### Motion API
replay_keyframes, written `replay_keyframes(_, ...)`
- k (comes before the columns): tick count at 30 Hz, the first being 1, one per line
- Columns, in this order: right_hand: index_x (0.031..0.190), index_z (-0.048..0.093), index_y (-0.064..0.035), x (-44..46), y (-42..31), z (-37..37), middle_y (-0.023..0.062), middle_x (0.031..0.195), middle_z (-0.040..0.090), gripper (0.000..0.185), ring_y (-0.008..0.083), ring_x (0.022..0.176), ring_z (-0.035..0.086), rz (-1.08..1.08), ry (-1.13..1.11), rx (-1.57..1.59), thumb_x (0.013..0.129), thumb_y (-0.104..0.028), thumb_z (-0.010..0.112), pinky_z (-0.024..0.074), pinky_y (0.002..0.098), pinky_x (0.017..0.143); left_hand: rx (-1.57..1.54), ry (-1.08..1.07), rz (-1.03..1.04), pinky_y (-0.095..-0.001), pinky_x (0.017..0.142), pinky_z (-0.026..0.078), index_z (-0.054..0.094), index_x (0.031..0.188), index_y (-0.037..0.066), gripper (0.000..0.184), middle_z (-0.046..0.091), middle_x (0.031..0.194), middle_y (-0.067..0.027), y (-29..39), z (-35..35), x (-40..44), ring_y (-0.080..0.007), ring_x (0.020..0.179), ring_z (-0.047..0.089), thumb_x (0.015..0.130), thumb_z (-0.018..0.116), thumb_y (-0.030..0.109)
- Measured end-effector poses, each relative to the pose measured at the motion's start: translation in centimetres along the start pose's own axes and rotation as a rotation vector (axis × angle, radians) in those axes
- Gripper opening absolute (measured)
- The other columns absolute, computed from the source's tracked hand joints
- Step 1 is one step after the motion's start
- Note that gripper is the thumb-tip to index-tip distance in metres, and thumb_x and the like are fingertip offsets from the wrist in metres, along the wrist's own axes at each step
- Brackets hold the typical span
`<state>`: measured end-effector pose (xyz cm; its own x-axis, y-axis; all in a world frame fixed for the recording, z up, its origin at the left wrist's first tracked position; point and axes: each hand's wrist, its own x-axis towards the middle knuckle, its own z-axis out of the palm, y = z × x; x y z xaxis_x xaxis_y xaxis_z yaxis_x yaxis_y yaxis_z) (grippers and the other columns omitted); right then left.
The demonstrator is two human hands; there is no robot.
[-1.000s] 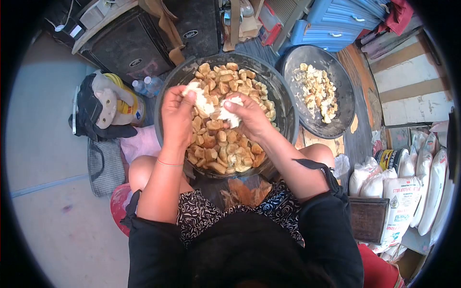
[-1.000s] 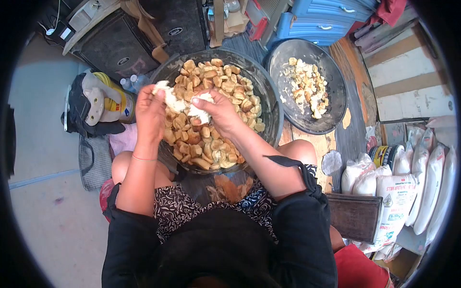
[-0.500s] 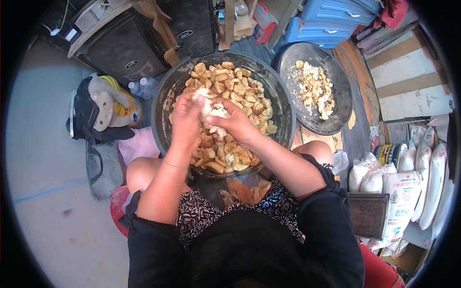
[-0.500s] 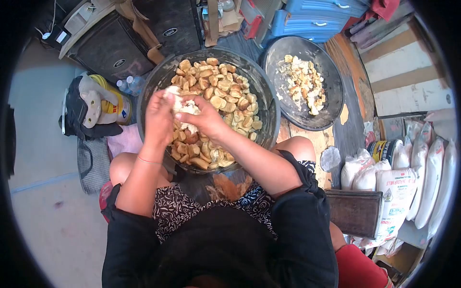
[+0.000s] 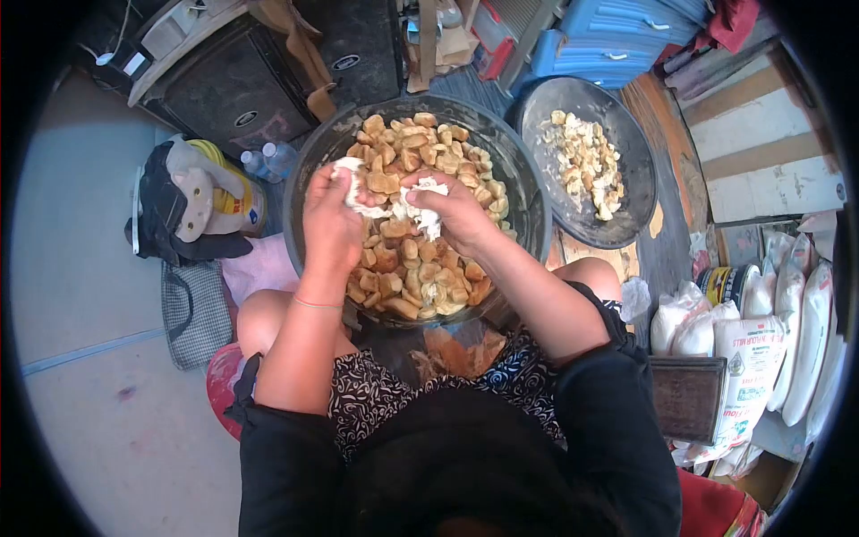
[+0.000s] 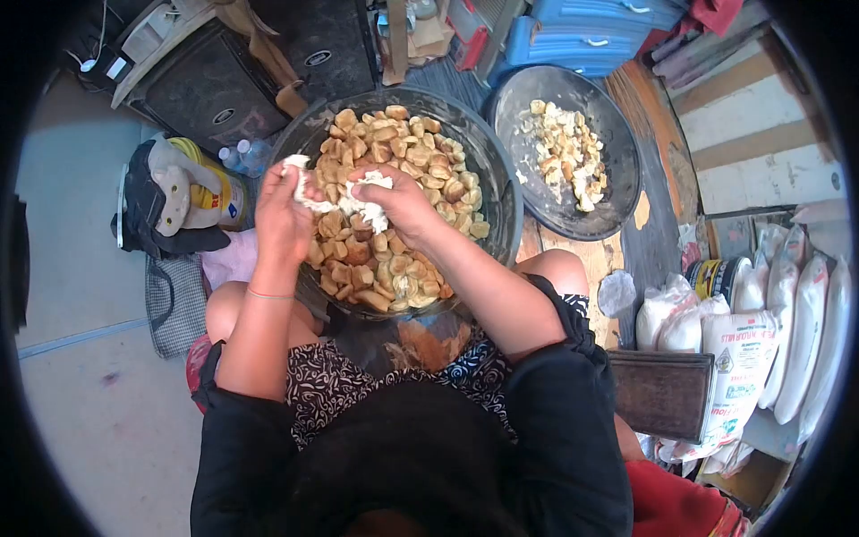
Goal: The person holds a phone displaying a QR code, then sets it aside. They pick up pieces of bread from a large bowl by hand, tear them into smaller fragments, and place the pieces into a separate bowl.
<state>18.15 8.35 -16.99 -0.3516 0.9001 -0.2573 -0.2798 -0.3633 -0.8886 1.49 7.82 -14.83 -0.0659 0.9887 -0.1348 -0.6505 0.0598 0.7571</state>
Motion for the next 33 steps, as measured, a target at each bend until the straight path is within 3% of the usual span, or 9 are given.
replay_keyframes(6,0.11,0.048,-0.0013,-0.7,1.4,1.7,0.0107,0.099,0.056,0.038,0.0179,0.087,0.058,0.029,-0.033,0.374,0.075,-0.002,0.062,0.0554,0.033,0.065,0.389,-0.05,0.107,-0.0322,0.091,0.038,0.051,0.103,0.003,0.019,0.052,0.104,-0.0081,-4.1,0.0,-2.0,-0.0187,0.104,0.049,0.085,0.047,0.004)
replay_keyframes(8,0.109,0.048,-0.0019,-0.7,0.7,0.0,0.0115,0.099,0.056,0.037,0.0194,0.086,0.059,0.088,-0.035,0.358,0.075,-0.001,0.061,0.0548,0.0344,0.065,1.132,-0.208,0.381,-0.0317,0.096,0.033,0.052,0.11,0.003,0.029,0.047,0.119,-0.0104,-2.9,-0.3,-1.2,-0.0206,0.118,0.04,0.082,0.048,0.003)
replay_keyframes(11,0.102,0.049,-0.0044,-1.1,-2.9,-3.1,0.0119,0.095,0.057,0.026,0.026,0.082,0.059,0.033,0.138,0.398,0.077,-0.001,0.056,0.0539,0.0367,0.065,0.451,-0.189,-0.097,-0.0306,0.096,0.033,0.051,0.116,0.002,0.034,0.046,0.121,-0.0101,-0.4,1.8,-1.4,-0.0205,0.118,0.041,0.082,0.051,0.005)
replay_keyframes(16,0.132,0.027,-0.0065,0.3,-5.2,-18.4,0.0211,0.131,0.032,0.07,0.0364,0.125,0.029,-0.329,0.713,0.984,0.08,-0.039,0.062,0.029,0.0628,0.098,0.479,-0.069,0.086,-0.0226,0.081,0.04,0.053,0.112,0.001,0.03,0.057,0.1,-0.0029,1.1,-0.7,-0.1,-0.0084,0.086,0.051,0.084,0.054,0.009)
replay_keyframes(19,0.128,0.036,-0.0101,2.9,2.5,-20.0,0.0181,0.12,0.042,0.066,0.0302,0.103,0.047,0.003,0.956,0.421,0.077,-0.041,0.065,0.0421,0.0514,0.087,0.481,-0.024,0.125,-0.0225,0.082,0.039,0.055,0.11,0.002,0.027,0.057,0.099,-0.0027,1.7,-1.6,-0.1,-0.0094,0.089,0.051,0.083,0.054,0.008)
replay_keyframes(21,0.087,0.055,-0.0091,2.6,6.0,-12.1,0.0036,0.076,0.056,0.023,0.0157,0.064,0.051,0.086,0.731,-0.042,0.083,-0.031,0.051,0.0449,0.033,0.057,0.512,-0.012,0.141,-0.0222,0.083,0.038,0.056,0.108,0.001,0.026,0.057,0.099,-0.0027,2.0,-1.5,-0.3,-0.0098,0.09,0.051,0.083,0.055,0.008)
replay_keyframes(23,0.089,0.061,-0.0034,5.9,18.0,-13.7,0.006,0.09,0.059,0.015,0.0176,0.081,0.057,-0.029,0.21,-0.696,0.077,-0.011,0.058,0.0482,0.0293,0.065,0.544,-0.011,0.163,-0.022,0.084,0.038,0.057,0.107,0.001,0.024,0.057,0.098,-0.0027,1.9,-1.4,-0.2,-0.0102,0.091,0.051,0.083,0.055,0.008)
replay_keyframes(26,0.117,0.05,-0.0087,5.0,25.3,-6.1,0.0266,0.124,0.037,0.051,0.0372,0.11,0.045,0.084,0.358,-1.145,0.069,-0.014,0.066,0.0432,0.0418,0.088,0.757,-0.032,0.382,-0.0228,0.085,0.038,0.059,0.101,0.0,0.019,0.058,0.097,-0.0034,1.6,-1.7,0.1,-0.0099,0.09,0.05,0.083,0.056,0.007)
replay_keyframes(33,0.114,0.046,-0.0044,3.2,21.7,-3.6,0.0215,0.125,0.034,0.061,0.0379,0.109,0.046,0.159,0.447,-1.128,0.06,-0.014,0.073,0.0432,0.0444,0.087,0.721,-0.057,0.226,-0.0226,0.082,0.039,0.059,0.099,0.0,0.017,0.058,0.096,-0.0028,1.6,-1.8,0.1,-0.0094,0.088,0.05,0.083,0.056,0.004)
